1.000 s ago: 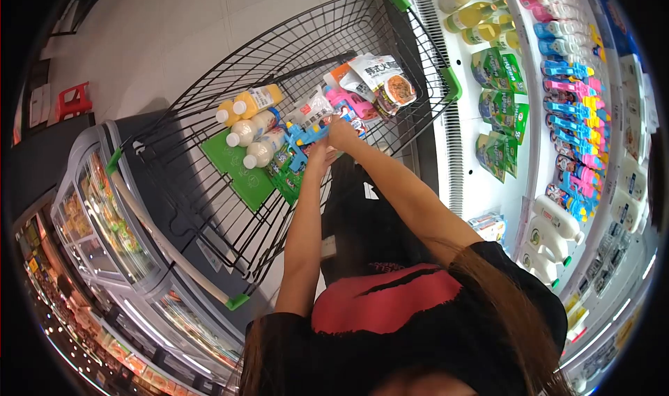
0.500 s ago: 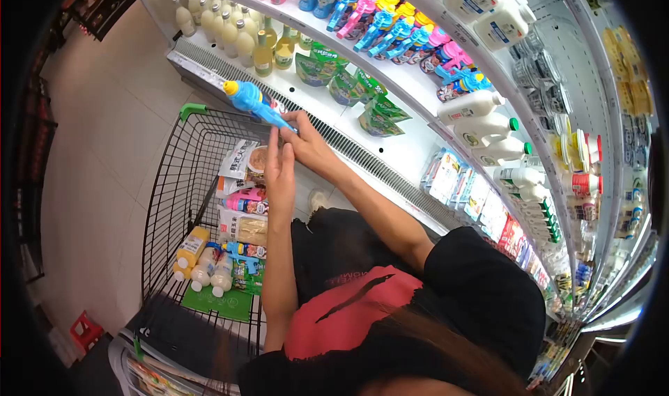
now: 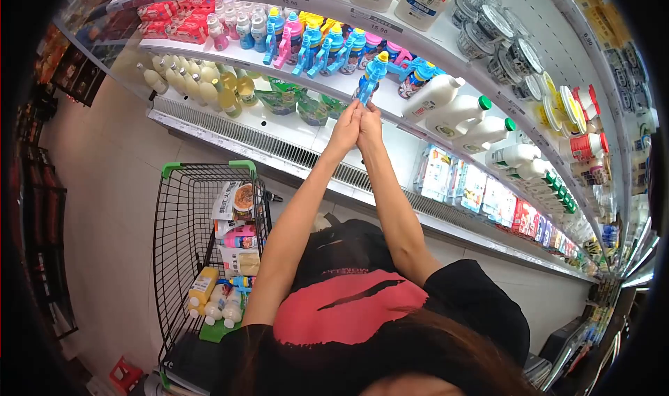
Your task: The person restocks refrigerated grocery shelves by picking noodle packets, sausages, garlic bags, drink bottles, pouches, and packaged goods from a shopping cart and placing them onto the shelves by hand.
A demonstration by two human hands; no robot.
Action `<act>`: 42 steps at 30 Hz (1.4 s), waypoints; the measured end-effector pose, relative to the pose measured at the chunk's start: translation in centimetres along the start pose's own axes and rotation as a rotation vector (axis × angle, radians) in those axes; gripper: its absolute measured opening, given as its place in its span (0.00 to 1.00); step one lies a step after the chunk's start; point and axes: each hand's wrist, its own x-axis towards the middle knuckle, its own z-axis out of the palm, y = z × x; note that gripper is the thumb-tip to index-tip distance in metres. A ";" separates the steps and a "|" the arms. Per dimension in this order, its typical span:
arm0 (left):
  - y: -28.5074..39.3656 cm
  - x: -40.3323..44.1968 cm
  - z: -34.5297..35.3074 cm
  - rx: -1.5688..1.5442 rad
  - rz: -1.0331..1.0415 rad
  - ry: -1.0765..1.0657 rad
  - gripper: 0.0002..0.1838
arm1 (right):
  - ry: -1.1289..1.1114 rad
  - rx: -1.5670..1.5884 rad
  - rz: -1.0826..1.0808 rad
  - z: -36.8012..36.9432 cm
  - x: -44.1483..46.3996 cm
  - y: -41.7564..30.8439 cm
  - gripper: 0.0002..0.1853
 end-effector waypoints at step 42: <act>-31.2 -58.6 -23.2 -0.329 -1.104 1.586 0.24 | -1.719 -1.853 0.424 -4.7 -34.4 44.9 0.15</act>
